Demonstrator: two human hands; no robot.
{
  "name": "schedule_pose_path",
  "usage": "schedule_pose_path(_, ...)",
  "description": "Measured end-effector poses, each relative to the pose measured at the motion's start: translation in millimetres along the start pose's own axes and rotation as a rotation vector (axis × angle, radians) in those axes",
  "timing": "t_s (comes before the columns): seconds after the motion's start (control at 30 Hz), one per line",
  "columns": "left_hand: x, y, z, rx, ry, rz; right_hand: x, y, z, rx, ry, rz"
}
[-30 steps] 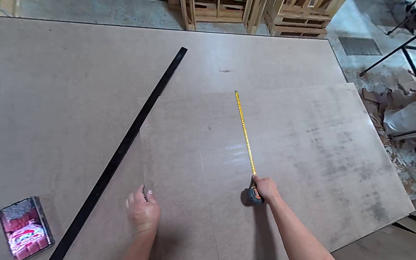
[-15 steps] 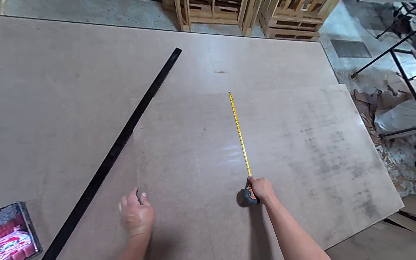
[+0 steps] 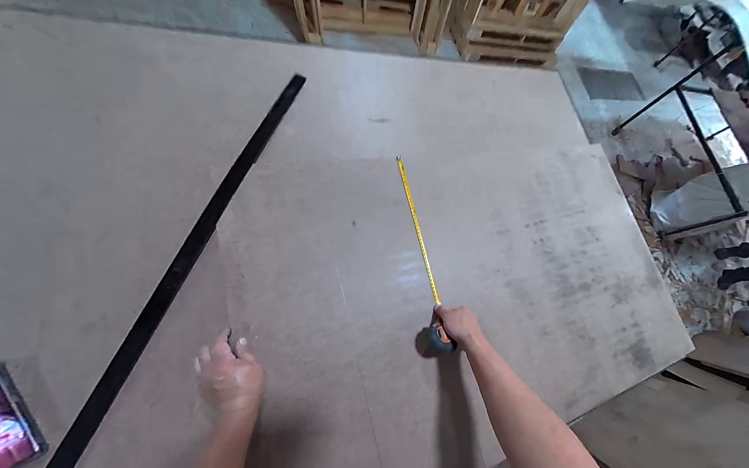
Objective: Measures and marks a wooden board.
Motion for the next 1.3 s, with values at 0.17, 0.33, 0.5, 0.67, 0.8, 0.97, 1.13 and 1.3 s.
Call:
schedule_pose_path(0.17, 1.4, 1.0, 0.8, 0.000, 0.010, 0.001, -1.6, 0.1, 0.8, 0.010, 0.039, 0.015)
schedule_pose_path(0.33, -1.0, -0.3, 2.6, 0.001, -0.005, -0.004, -0.7, 2.1, -0.5, 0.012, 0.049, 0.055)
schedule_pose_path(0.5, -2.5, -1.4, 4.0, -0.009, -0.002, 0.001, -0.2, 2.4, -1.1, -0.005, 0.055, 0.057)
schedule_pose_path(0.67, -1.3, 0.3, 3.8, -0.007, -0.001, 0.006, 0.9, 4.0, -1.0, -0.003, 0.056, 0.085)
schedule_pose_path(0.8, -0.5, 2.5, 3.0, -0.008, 0.004, 0.013, 1.9, 2.5, 1.3, -0.003, 0.046, 0.044)
schedule_pose_path(0.97, -1.4, 1.2, 2.6, -0.001, 0.015, 0.014, 3.1, 2.7, 5.0, 0.002, 0.021, 0.051)
schedule_pose_path(1.13, -0.9, 1.9, 2.6, -0.015, 0.026, 0.016, 4.7, 2.7, 1.3, -0.006, 0.026, 0.068)
schedule_pose_path(1.3, -0.2, 2.3, 3.2, -0.022, 0.015, 0.024, 5.9, 1.5, -2.0, -0.016, 0.034, 0.068)
Point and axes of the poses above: each hand's wrist, its own z-axis towards the middle knuckle, its own x-axis out of the back of the hand, y = z × x, the point moved 10 cm from there along z, towards the middle knuckle, and after that the axes turned 10 degrees about -x, right-handed, at the moved point
